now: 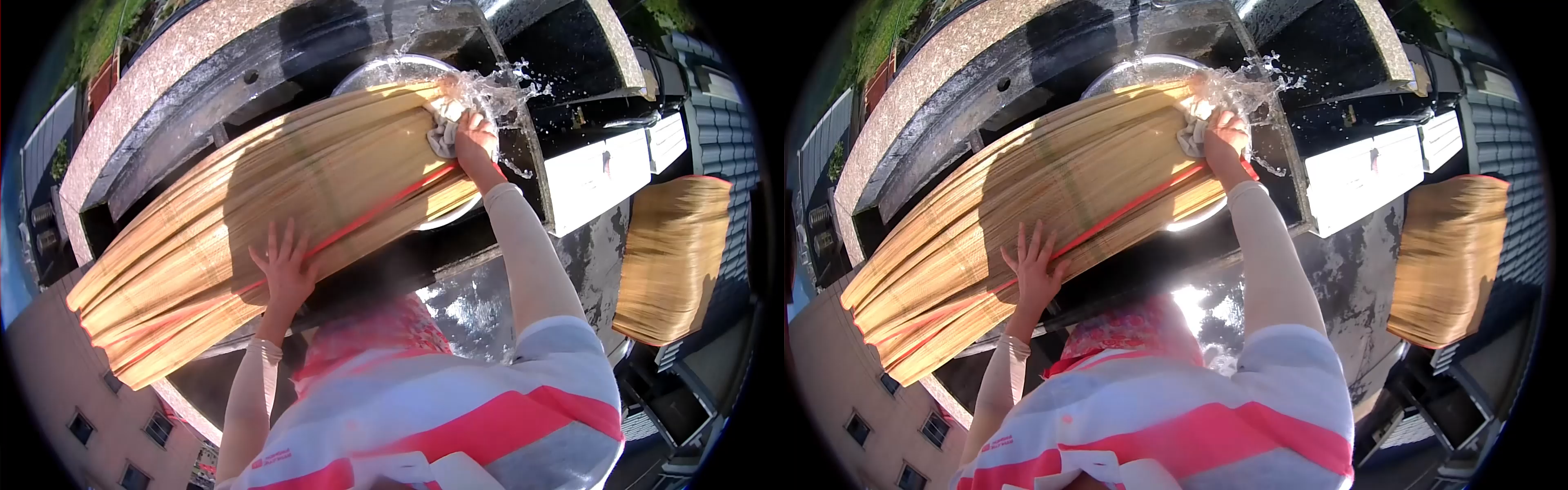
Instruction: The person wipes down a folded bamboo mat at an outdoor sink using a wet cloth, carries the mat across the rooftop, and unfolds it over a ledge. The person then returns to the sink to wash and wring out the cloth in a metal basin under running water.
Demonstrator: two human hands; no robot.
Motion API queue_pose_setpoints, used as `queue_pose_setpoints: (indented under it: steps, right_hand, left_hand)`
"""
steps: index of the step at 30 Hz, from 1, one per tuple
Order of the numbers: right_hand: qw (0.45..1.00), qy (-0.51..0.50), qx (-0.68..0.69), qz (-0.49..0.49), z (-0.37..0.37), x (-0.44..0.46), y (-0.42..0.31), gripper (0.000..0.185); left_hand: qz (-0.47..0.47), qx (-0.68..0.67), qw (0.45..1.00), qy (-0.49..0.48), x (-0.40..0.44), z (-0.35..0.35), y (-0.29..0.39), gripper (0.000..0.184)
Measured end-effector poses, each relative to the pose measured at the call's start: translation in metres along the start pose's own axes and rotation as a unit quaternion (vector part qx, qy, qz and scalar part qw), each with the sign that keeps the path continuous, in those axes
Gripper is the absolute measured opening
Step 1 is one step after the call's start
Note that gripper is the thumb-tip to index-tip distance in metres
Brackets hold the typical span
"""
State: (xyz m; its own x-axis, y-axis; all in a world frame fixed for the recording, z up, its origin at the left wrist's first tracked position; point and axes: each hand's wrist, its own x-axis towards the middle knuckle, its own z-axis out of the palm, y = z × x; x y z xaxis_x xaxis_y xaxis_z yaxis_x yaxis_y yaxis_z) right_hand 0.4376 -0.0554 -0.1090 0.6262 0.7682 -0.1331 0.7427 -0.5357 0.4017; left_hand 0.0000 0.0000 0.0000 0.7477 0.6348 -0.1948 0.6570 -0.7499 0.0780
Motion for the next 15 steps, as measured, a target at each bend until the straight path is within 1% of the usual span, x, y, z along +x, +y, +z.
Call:
queue_pose_setpoints:
  steps: [1,2,3,5,6,7,8,9,11,13,14,15]
  right_hand:
    - [0.998,0.029,-0.057,0.000,0.000,-0.008,-0.007,0.035]
    - [0.997,0.034,-0.054,0.033,0.001,-0.015,-0.015,0.033]
    - [0.998,0.000,-0.046,0.046,0.030,0.018,-0.039,0.037]
    - [0.997,-0.015,-0.046,0.059,0.039,0.027,-0.051,0.045]
    - [0.995,-0.066,-0.077,0.009,0.018,0.021,-0.053,0.040]
    - [0.995,-0.076,-0.031,0.051,0.040,0.022,-0.058,0.032]
    - [0.994,-0.108,-0.005,0.000,0.064,0.023,-0.056,0.030]
    - [0.990,-0.138,0.019,-0.003,0.062,0.025,-0.056,0.032]
    - [0.979,-0.195,0.056,0.023,0.043,0.025,-0.056,0.038]
    - [0.968,-0.230,0.090,0.054,0.017,0.026,-0.056,0.045]
    - [0.964,-0.235,0.105,0.068,0.003,0.025,-0.056,0.049]
    - [0.966,-0.215,0.122,0.073,-0.009,0.023,-0.056,0.054]
  left_hand:
    - [-0.034,-0.048,0.997,-0.050,0.009,-0.011,0.018,0.070]
    - [-0.033,-0.045,0.997,-0.044,0.013,-0.013,0.030,0.069]
    - [-0.036,-0.037,0.997,-0.050,0.050,0.006,0.023,0.068]
    - [-0.043,-0.023,0.998,-0.050,0.067,0.015,0.023,0.067]
    - [-0.044,-0.016,0.997,-0.059,0.066,0.017,0.021,0.067]
    - [-0.042,-0.011,0.997,-0.070,0.061,0.017,0.022,0.067]
    - [-0.040,0.001,0.996,-0.081,0.059,0.020,0.023,0.068]
    - [-0.040,0.000,0.996,-0.081,0.062,0.021,0.021,0.068]
    - [-0.041,-0.003,0.996,-0.078,0.062,0.020,0.019,0.068]
    - [-0.043,-0.004,0.993,-0.108,0.065,0.016,0.018,0.066]
    - [-0.047,-0.004,0.991,-0.125,0.062,0.014,0.016,0.066]
    - [-0.045,-0.024,0.994,-0.099,0.058,0.013,0.015,0.065]
